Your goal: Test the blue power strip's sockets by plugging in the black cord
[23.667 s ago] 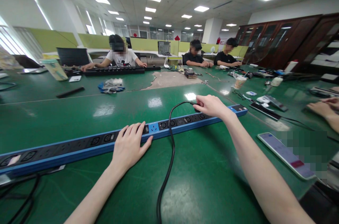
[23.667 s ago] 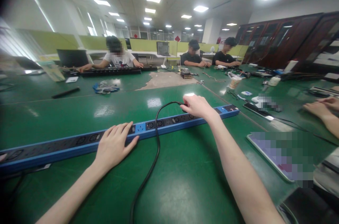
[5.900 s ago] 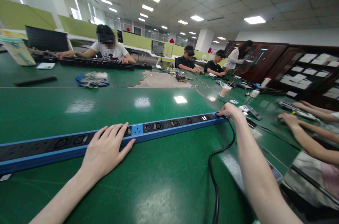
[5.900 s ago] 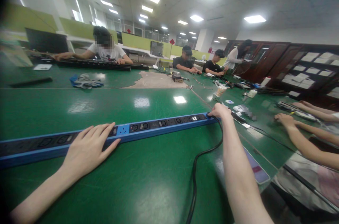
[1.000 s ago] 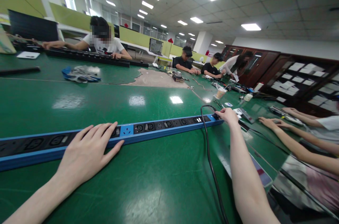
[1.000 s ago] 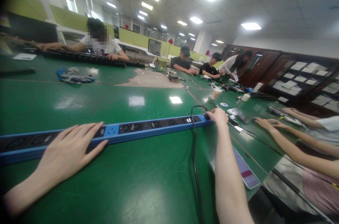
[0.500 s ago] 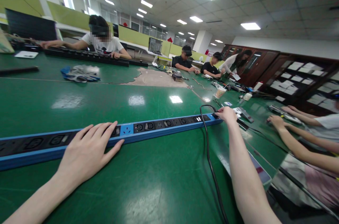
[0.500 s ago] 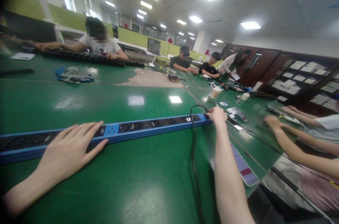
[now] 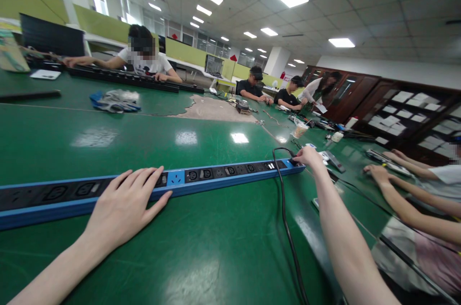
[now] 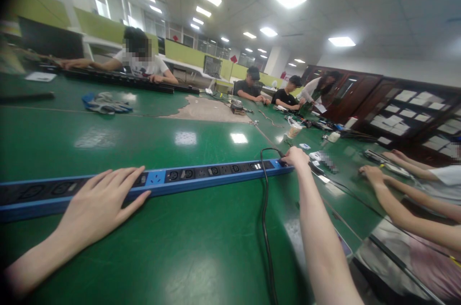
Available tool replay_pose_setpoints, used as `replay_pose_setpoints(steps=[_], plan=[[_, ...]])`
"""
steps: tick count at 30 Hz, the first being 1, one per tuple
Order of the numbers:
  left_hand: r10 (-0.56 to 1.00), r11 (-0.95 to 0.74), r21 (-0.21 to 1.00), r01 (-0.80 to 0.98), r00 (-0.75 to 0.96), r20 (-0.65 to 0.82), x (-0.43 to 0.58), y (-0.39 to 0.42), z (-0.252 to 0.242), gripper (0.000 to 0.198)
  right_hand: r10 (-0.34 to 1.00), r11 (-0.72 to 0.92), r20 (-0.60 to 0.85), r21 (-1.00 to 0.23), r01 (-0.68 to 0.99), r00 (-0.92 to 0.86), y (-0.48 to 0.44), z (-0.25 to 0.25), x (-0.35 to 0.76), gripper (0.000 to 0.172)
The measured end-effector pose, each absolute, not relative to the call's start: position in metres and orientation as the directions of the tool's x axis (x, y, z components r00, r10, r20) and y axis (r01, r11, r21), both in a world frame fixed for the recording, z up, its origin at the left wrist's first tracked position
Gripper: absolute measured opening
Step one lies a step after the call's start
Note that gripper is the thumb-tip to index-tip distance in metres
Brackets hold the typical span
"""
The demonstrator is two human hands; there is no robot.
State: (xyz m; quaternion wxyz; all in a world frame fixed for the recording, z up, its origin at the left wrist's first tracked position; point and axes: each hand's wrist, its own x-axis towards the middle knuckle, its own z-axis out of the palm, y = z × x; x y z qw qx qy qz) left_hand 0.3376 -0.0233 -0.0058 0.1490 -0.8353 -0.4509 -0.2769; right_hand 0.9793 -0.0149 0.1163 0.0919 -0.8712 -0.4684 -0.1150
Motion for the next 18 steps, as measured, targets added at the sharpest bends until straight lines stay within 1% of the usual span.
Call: replay_pose_setpoints(steps=[3,5,9,14,18], plan=[[0.669,-0.551,-0.002,0.834,0.444,0.596,0.337,-0.023,-0.006,0.076,0.814,-0.568,0.148,-0.002,0.823,0.562,-0.015,0.126,0.972,0.019],[0.672,-0.550,-0.003,0.835,0.445,0.592,0.338,-0.022,-0.005,0.076,0.821,-0.563,0.112,-0.001,0.826,0.560,-0.016,0.132,0.965,0.019],[0.669,-0.548,0.006,0.836,0.435,0.602,0.339,-0.023,-0.004,0.076,0.826,-0.557,0.125,0.027,0.830,0.550,-0.019,0.139,0.951,0.020],[0.650,-0.560,0.023,0.828,0.422,0.632,0.339,-0.024,-0.005,0.074,0.758,-0.651,0.077,0.140,0.746,0.647,-0.009,0.143,0.934,0.023],[0.658,-0.556,0.023,0.831,0.423,0.624,0.338,-0.023,-0.006,0.074,0.789,-0.612,0.075,0.184,0.769,0.610,0.006,0.147,0.936,0.030]])
